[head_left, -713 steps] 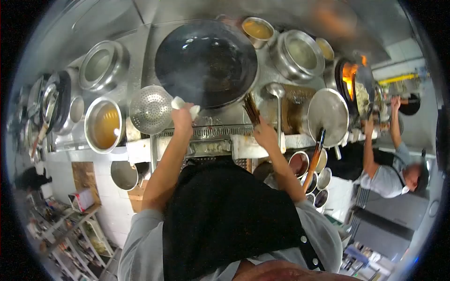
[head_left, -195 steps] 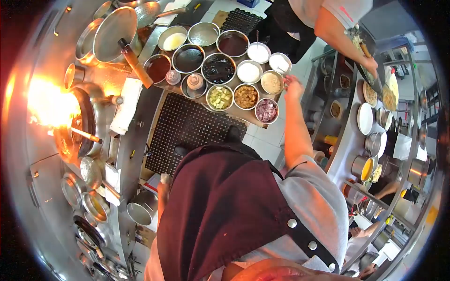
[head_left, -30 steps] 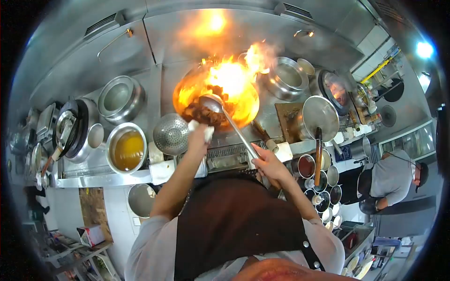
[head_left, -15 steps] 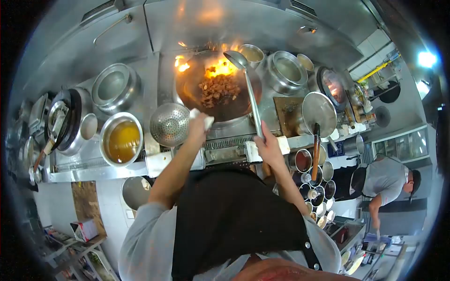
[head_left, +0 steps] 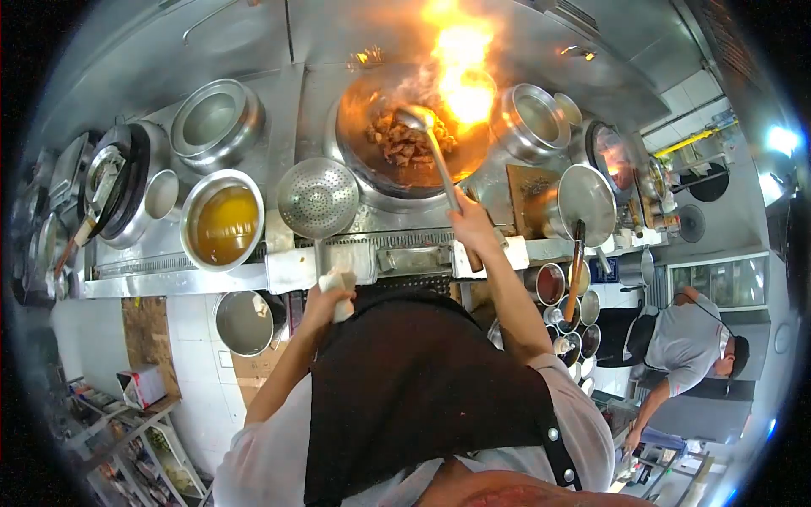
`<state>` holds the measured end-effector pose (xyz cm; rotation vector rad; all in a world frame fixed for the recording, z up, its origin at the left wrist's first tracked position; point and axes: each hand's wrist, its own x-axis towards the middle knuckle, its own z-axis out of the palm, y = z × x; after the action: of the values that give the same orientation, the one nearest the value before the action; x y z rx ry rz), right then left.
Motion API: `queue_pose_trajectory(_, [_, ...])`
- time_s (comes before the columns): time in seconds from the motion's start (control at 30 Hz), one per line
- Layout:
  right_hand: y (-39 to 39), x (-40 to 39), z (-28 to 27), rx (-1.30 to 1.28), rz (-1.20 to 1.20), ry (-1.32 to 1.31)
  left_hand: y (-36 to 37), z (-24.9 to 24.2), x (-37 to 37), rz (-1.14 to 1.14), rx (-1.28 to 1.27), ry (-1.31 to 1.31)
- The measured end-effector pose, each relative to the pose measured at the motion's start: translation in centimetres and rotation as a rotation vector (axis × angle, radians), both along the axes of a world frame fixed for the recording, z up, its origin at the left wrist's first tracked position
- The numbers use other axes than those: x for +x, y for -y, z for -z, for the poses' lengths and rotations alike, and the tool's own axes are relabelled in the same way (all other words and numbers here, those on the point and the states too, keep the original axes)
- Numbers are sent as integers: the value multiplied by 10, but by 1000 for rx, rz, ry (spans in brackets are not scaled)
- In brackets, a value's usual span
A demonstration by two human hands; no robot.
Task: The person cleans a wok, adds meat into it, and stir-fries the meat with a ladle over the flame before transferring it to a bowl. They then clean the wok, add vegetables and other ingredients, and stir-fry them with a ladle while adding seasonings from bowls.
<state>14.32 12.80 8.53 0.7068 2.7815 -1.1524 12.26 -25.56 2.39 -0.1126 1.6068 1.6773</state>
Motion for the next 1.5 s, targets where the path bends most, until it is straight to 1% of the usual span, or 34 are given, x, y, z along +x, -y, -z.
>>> queue_pose_trajectory(0.07, [15, 12, -12, 102, 65, -140, 16, -17, 8, -37, -37, -8])
queue_pose_trajectory(0.1, [10, 9, 18, 264, -9, -350, 21, -22, 10, -66, -64, -31])
queue_pose_trajectory(0.13, [8, 0, 14, 264, -14, -351, 23, -18, 11, -71, -63, -32])
queue_pose_trajectory(0.2, [3, -28, 5, -166, -90, -17, 24, -9, 7, -105, -75, -55])
queue_pose_trajectory(0.23, [9, -34, 5, -52, -53, -71, 24, -15, 4, -109, -77, -58])
queue_pose_trajectory(0.27, [12, -36, 4, -53, -57, -74, 21, -23, 2, -94, -108, -127])
queue_pose_trajectory(0.3, [14, -33, 4, -48, 5, -69, 19, -27, 2, -78, -139, -189])
queue_pose_trajectory(0.33, [22, -26, -5, -44, 74, -59, 23, -24, 3, -76, -142, -181])
queue_pose_trajectory(0.37, [31, -19, -17, -36, 78, -48, 29, -19, 3, 42, -150, -161])
queue_pose_trajectory(0.4, [29, -17, -6, -35, 89, -44, 30, -14, 2, 163, -155, -147])
queue_pose_trajectory(0.43, [30, -15, 4, 74, 73, -102, 28, -10, 5, 177, -153, -146])
queue_pose_trajectory(0.47, [28, -11, 13, 182, 56, -157, 28, -4, 13, 261, -201, -235])
queue_pose_trajectory(0.5, [23, 0, 19, 179, 68, -149, 31, 1, 24, 345, -250, -322])
queue_pose_trajectory(0.53, [26, 10, 4, 145, 91, -130, 35, 4, 34, 357, -253, -318])
queue_pose_trajectory(0.6, [22, 25, -19, 81, 132, -102, 38, 9, 49, 415, -398, -370])
queue_pose_trajectory(0.63, [-1, 42, 31, 405, 11, -493, 40, 5, 56, 436, -325, -379])
queue_pose_trajectory(0.67, [3, 54, 21, 403, 34, -487, 43, 13, 65, 459, -328, -379])
queue_pose_trajectory(0.73, [8, 83, -9, -555, 297, -217, 52, 55, 80, 534, -578, -414])
queue_pose_trajectory(0.77, [7, 92, -19, -744, 375, -250, 62, 91, 86, 518, -524, -407])
queue_pose_trajectory(0.8, [-2, 107, -28, -917, 365, -254, 75, 135, 94, 551, -525, -430])
queue_pose_trajectory(0.83, [-5, 121, -38, -1136, 389, -313, 88, 181, 100, 493, -619, -400])
queue_pose_trajectory(0.9, [-10, 156, -46, -1532, 379, -432, 108, 236, 106, 417, -783, -348])
queue_pose_trajectory(1.0, [-14, 240, -53, -1757, 328, -617, 136, 288, 127, 612, -900, -353])
queue_pose_trajectory(1.03, [-13, 279, -65, -1754, 327, -668, 139, 297, 134, 696, -929, -362])
queue_pose_trajectory(1.07, [-10, 319, -73, -1693, 379, -716, 140, 302, 141, 780, -949, -371])
queue_pose_trajectory(1.13, [-2, 400, -82, -1513, 435, -807, 133, 307, 150, 916, -980, -394])
queue_pose_trajectory(1.2, [3, 476, -80, -1252, 568, -822, 121, 311, 157, 1003, -997, -417])
queue_pose_trajectory(1.23, [2, 510, -69, -1106, 693, -762, 113, 313, 161, 1021, -993, -439])
queue_pose_trajectory(1.27, [-1, 540, -59, -905, 845, -620, 104, 316, 162, 1031, -989, -462])
queue_pose_trajectory(1.33, [-8, 585, -45, -678, 966, -486, 79, 324, 160, 1029, -951, -522])
queue_pose_trajectory(1.4, [-31, 630, -6, -680, 1002, -418, 39, 328, 153, 978, -839, -574])
queue_pose_trajectory(1.43, [-38, 641, 5, -673, 1010, -364, 18, 335, 145, 932, -678, -565])
queue_pose_trajectory(1.47, [-42, 649, 12, -679, 1002, -356, -28, 279, 177, 781, -932, -818])
queue_pose_trajectory(1.5, [-45, 654, 18, -661, 1012, -312, -59, 274, 177, 947, -886, -865])
